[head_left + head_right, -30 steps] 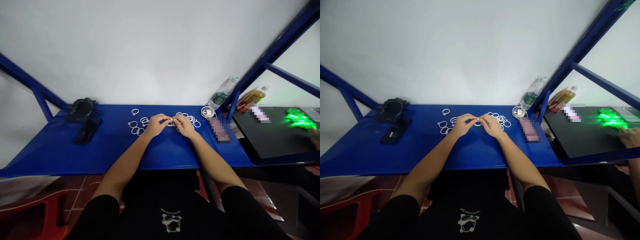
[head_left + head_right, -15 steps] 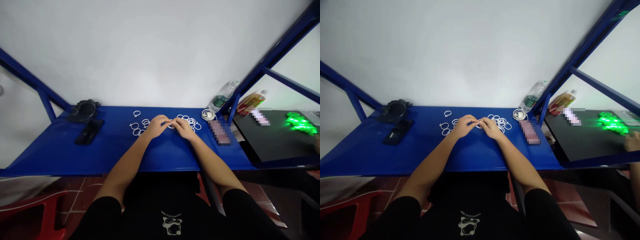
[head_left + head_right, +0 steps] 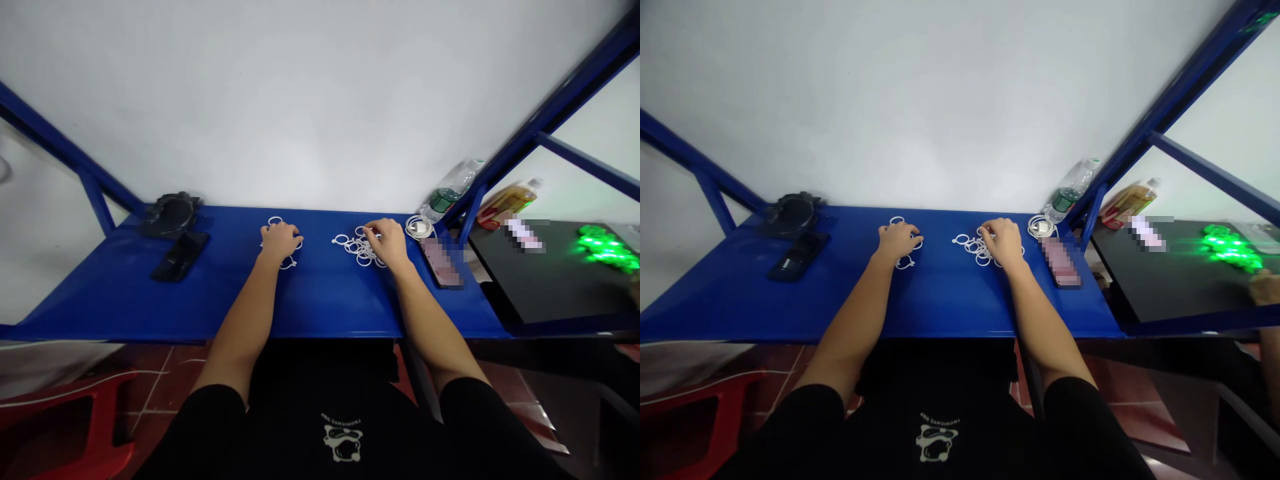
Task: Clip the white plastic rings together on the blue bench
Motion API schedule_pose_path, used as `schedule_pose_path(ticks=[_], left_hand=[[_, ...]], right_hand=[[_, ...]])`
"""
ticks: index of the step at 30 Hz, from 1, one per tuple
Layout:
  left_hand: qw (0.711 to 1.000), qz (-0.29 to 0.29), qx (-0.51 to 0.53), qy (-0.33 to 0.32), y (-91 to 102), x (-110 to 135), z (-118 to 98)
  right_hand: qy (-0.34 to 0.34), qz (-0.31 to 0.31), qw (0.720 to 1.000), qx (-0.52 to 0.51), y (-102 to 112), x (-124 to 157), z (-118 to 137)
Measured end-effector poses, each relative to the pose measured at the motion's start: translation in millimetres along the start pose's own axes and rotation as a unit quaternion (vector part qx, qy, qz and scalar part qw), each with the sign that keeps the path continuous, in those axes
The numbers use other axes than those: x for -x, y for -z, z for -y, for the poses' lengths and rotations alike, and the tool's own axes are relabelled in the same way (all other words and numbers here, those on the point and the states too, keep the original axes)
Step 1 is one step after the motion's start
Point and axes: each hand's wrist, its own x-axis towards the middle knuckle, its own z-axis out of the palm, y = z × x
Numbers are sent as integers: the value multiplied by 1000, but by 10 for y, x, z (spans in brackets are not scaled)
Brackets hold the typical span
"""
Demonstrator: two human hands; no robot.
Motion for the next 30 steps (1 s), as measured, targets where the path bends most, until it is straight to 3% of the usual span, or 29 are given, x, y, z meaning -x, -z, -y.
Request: schedule_pose_path(ticks=[4, 11, 15, 18, 20, 22, 26, 30], left_hand=[[1000, 11, 2, 15, 124, 13, 31], [993, 92, 22, 70, 283, -12, 225], [996, 33, 53, 59, 272, 6, 171], [989, -55, 136, 24, 261, 18, 73], [963, -112, 245, -16, 234, 31, -49], [919, -137, 368, -37, 180, 57, -223], [849, -96, 512, -92, 5, 154, -606], [838, -57, 530, -122, -149, 269, -807]], right_hand=[[25, 9, 998, -53, -39, 31, 90], [65, 59, 993, -79, -79, 51, 159], [67, 83, 989, -99, -94, 46, 155], [66, 90, 989, -101, -88, 57, 188], [63, 92, 988, -108, -84, 74, 235], [61, 99, 986, -122, -94, 95, 290], [86, 116, 979, -141, -161, 116, 361], [128, 123, 976, -122, -210, 109, 370]])
